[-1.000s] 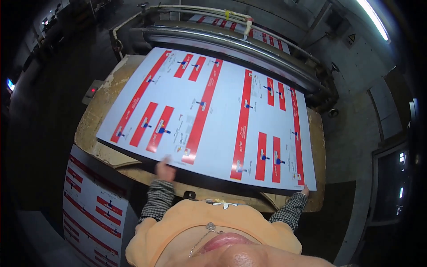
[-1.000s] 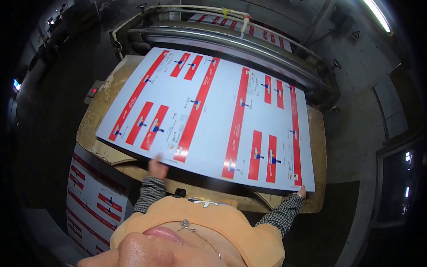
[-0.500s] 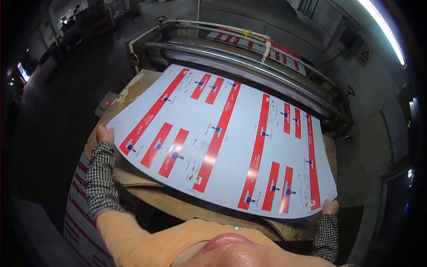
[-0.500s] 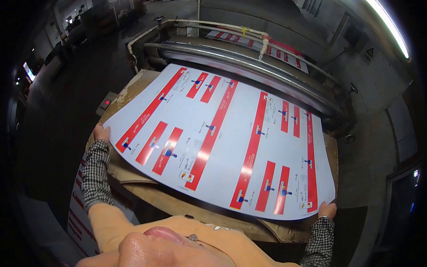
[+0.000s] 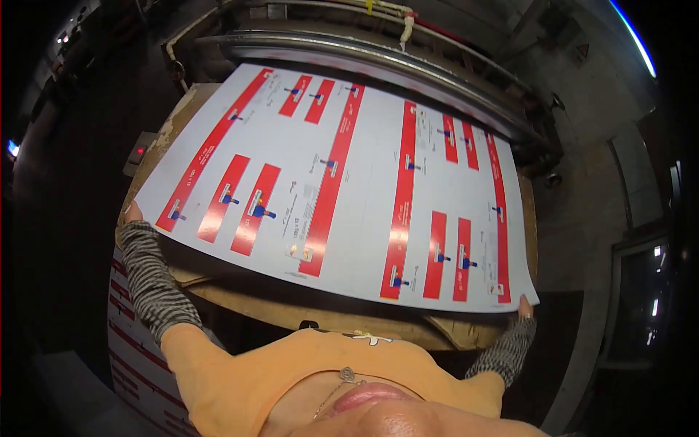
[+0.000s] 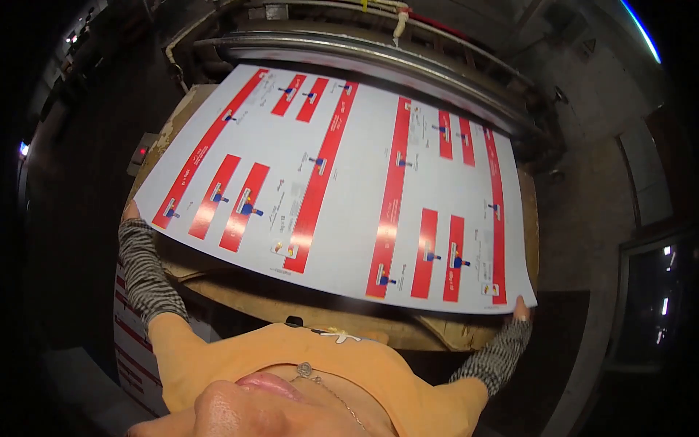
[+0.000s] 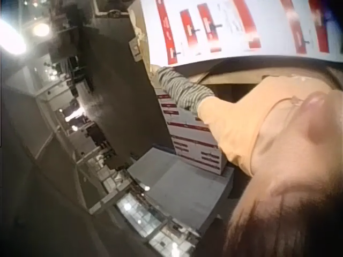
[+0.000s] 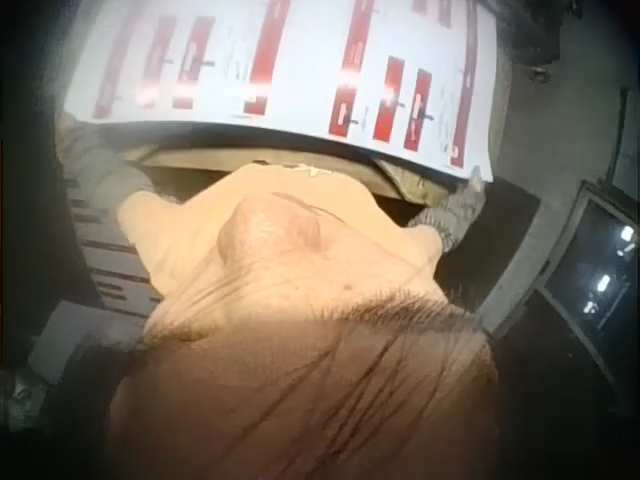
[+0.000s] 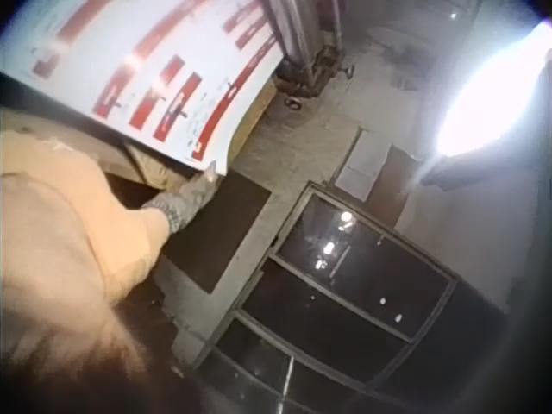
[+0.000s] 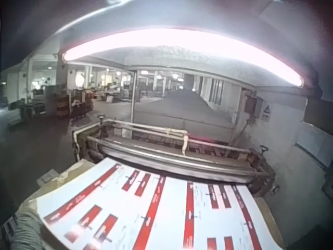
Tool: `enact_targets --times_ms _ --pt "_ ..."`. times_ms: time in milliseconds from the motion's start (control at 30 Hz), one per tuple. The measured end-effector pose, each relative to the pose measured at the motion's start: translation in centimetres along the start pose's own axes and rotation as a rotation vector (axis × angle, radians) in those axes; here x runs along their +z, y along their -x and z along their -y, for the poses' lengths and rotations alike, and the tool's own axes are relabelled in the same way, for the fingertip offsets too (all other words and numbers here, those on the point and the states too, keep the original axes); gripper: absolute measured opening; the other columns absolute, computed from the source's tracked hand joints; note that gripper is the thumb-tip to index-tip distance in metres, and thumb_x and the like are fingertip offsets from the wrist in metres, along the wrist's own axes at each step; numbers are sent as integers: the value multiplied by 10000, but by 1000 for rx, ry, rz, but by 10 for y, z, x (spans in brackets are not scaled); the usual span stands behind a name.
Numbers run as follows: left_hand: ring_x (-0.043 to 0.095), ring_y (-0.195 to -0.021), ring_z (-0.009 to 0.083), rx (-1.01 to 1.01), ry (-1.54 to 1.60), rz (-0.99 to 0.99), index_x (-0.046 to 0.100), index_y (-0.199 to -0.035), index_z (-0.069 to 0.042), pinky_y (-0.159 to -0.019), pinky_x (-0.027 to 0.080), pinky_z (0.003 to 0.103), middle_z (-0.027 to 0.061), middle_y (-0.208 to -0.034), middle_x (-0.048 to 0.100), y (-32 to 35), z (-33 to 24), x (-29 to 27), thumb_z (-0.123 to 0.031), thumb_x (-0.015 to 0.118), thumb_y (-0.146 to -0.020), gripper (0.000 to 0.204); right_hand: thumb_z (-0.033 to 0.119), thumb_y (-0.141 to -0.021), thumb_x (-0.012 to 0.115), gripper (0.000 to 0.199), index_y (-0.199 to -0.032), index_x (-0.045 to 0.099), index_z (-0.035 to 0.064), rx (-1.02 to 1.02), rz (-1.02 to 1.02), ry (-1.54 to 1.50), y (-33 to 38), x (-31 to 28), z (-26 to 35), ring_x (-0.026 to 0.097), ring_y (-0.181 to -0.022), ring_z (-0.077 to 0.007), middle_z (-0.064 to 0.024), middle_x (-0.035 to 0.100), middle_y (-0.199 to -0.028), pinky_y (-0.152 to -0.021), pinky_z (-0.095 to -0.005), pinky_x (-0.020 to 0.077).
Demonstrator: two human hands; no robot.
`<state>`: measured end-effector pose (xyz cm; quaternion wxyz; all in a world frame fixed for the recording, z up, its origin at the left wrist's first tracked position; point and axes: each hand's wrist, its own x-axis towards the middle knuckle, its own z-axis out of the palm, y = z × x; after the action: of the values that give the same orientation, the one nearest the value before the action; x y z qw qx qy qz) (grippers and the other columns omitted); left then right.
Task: Feeding large printed paper sheets into an industrial processing machine.
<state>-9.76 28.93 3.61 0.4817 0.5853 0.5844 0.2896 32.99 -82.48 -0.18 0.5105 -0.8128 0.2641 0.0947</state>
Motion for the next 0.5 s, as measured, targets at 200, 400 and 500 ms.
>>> enact_targets --times_ms 200,400,500 --pt "449 -1084 278 -363 -119 -198 409 -1188 76 -892 363 364 180 -1217 438 93 38 91 -584 376 -789 772 357 -833 482 539 -1213 396 -16 8 -239 -429 56 -20 20 530 -985 -267 -145 505 -1147 -801 -389 451" --pt "412 -1140 306 -875 261 194 362 -1225 77 -930 339 389 210 -1269 391 99 42 32 -639 377 -766 851 479 -746 575 732 -1166 414 -98 218 -566 -523 40 35 -19 524 -996 -297 -187 490 -1167 -799 -384 463" --pt "413 -1142 310 -1212 611 801 343 -1240 73 -933 339 399 217 -1266 391 72 40 -4 -632 396 -765 851 492 -744 569 744 -1105 430 -144 304 -558 -467 63 56 5 549 -953 -318 -228 500 -1132 -729 -386 504"
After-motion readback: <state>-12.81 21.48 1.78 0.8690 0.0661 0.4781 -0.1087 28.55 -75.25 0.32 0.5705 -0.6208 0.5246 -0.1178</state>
